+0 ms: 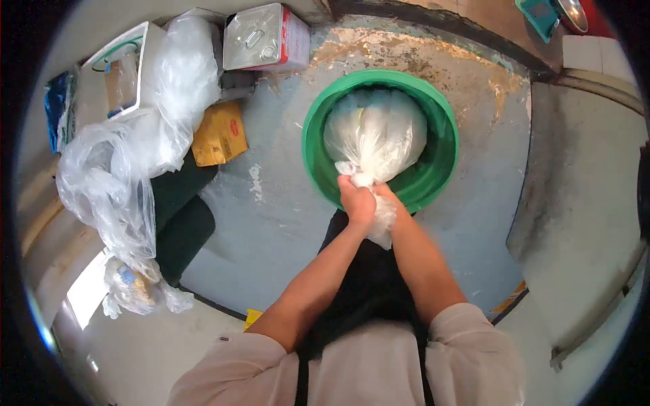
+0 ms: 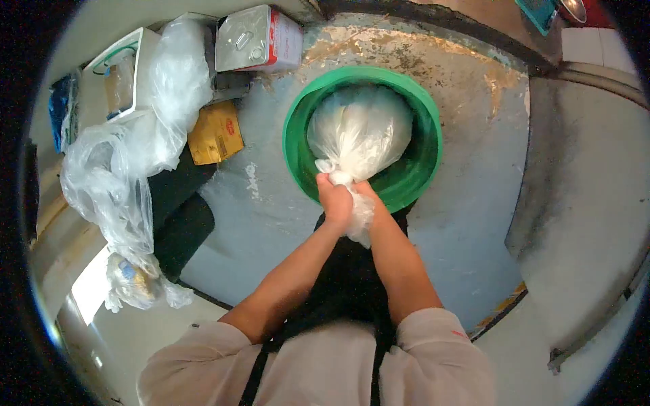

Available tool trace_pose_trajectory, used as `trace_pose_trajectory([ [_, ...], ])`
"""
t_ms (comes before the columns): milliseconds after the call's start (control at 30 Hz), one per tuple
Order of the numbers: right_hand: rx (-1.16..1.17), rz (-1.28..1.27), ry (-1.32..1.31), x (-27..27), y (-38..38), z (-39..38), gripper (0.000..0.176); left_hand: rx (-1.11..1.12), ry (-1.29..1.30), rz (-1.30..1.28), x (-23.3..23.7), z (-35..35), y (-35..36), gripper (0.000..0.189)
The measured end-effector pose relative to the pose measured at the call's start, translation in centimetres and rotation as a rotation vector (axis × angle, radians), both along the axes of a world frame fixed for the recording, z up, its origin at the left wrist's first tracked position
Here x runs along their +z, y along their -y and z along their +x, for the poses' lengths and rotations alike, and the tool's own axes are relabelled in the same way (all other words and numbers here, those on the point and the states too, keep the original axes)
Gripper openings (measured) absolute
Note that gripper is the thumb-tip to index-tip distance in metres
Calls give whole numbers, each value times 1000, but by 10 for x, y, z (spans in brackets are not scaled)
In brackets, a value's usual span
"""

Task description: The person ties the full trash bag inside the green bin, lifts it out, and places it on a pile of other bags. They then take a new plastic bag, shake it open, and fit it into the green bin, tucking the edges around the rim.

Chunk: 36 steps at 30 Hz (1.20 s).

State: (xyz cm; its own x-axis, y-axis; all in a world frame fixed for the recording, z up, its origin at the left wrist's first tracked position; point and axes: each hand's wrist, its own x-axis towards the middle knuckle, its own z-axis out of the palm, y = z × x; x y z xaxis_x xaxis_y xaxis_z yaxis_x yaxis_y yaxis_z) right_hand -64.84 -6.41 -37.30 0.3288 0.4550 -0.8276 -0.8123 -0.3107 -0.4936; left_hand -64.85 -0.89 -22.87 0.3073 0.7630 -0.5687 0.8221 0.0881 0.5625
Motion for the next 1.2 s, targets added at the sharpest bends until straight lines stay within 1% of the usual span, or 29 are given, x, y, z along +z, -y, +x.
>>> trace_pose_trajectory([
  [33,197,-190,305,8,16,2,20,-66,-53,34,6,3,-3,16],
  [67,273,-354,530,19,34,1,20,-96,15,78,4,3,-6,15],
  [133,45,-367,715,107,52,36,22,-148,142,171,-8,-7,-5,14],
  [167,-72,-370,800,148,56,53,23,-148,208,177,-14,-10,-2,15],
  [233,145,-73,1019,164,52,73,29,-155,354,192,-24,0,2,16],
  [267,254,78,1122,163,49,84,32,-140,343,176,-25,6,3,16],
  [300,273,108,1057,158,45,94,36,-124,333,161,-19,15,1,16],
  [333,306,112,1068,152,44,106,37,-109,323,147,-18,22,-2,16],
  [367,338,120,1074,146,42,115,37,-160,400,163,-25,25,-5,14],
  [400,367,127,1077,139,40,122,38,-162,402,151,-26,30,-9,13],
  [433,402,163,1092,131,41,127,36,-165,401,137,-25,34,-12,13],
  [533,473,207,1303,122,41,131,35,-167,435,98,-30,41,-16,18],
  [567,476,165,1364,125,43,128,35,-167,428,81,-33,43,-15,20],
  [600,468,153,1366,127,44,128,36,-164,421,67,-28,47,-16,22],
  [667,454,141,1367,128,42,130,37,-193,285,-46,-19,57,-23,25],
  [700,438,114,1367,127,41,130,33,-208,217,-101,-17,61,-27,27],
  [800,385,39,1406,121,36,130,28,-239,149,-143,-12,74,-33,30],
  [900,403,-38,1345,109,28,127,22,-141,216,71,-27,70,-28,29],
  [1000,402,-70,1277,99,23,121,19,125,277,218,-32,68,-13,27],
  [1100,403,-144,1162,92,20,121,16,-70,286,227,-36,63,-12,26],
  [1200,281,-171,1060,90,16,128,16,-242,71,179,-35,66,-22,23],
])
